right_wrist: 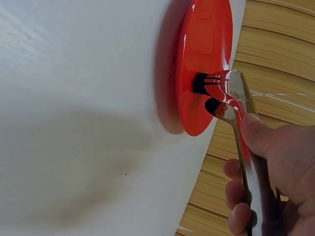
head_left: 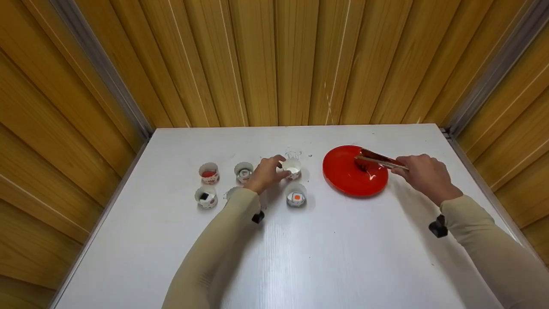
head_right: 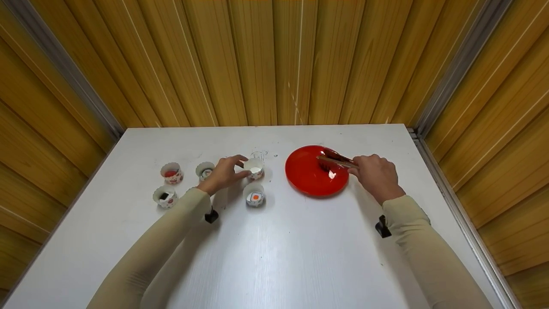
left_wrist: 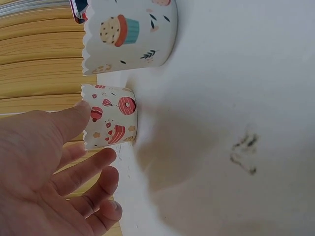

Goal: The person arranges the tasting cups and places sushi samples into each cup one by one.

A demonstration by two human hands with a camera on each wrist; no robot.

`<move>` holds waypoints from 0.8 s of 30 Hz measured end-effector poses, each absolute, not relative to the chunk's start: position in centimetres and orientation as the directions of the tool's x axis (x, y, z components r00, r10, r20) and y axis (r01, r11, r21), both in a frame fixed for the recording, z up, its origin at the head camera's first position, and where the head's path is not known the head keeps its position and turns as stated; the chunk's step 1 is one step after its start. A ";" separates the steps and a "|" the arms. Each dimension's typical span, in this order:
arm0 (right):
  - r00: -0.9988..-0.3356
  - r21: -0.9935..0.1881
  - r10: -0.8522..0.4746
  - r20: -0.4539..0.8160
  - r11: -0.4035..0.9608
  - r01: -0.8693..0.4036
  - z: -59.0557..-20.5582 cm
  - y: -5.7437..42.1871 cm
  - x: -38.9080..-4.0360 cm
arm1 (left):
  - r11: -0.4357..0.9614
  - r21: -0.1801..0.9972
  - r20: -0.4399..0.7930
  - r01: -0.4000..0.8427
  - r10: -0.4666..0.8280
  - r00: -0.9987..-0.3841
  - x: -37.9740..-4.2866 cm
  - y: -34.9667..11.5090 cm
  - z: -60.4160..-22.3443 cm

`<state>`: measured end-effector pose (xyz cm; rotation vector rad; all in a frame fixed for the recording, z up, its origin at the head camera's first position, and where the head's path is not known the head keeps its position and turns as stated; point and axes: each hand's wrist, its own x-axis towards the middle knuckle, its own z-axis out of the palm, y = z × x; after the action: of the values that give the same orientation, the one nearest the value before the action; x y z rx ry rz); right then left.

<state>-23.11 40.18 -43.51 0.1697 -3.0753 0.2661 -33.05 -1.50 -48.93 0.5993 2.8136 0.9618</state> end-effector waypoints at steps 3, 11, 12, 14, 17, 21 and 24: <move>-0.994 -0.177 -0.099 0.052 0.978 -0.107 -43.5 40.1 -23.1 | 0.730 0.603 0.015 0.321 0.392 -0.920 -33.1 -1.5 -49.0; -0.994 -0.180 -0.093 0.057 0.978 -0.102 -43.8 40.2 -23.2 | 0.732 0.605 0.008 0.314 0.389 -0.921 -33.1 -1.4 -49.1; -0.994 -0.178 -0.094 0.060 0.979 -0.103 -43.9 40.3 -23.2 | 0.732 0.604 0.009 0.315 0.389 -0.921 -33.1 -1.4 -49.1; -0.994 -0.176 -0.093 0.064 0.979 -0.103 -44.0 40.3 -23.2 | 0.734 0.600 0.011 0.317 0.389 -0.921 -33.1 -1.4 -49.0; -0.993 -0.169 -0.096 0.074 0.980 -0.108 -44.0 40.3 -23.2 | 0.735 0.603 0.003 0.309 0.385 -0.923 -33.1 -1.4 -48.9; -0.991 -0.167 -0.105 0.082 0.979 -0.118 -44.0 40.4 -23.3 | 0.735 0.607 -0.001 0.302 0.381 -0.925 -33.0 -1.5 -48.9; -0.991 -0.170 -0.110 0.082 0.978 -0.122 -44.0 40.5 -23.3 | 0.735 0.606 0.003 0.304 0.380 -0.925 -33.0 -1.5 -48.9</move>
<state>-23.29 40.47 -43.98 0.1794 -3.0524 0.2692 -33.03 -1.50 -48.91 0.5566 2.8124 0.9508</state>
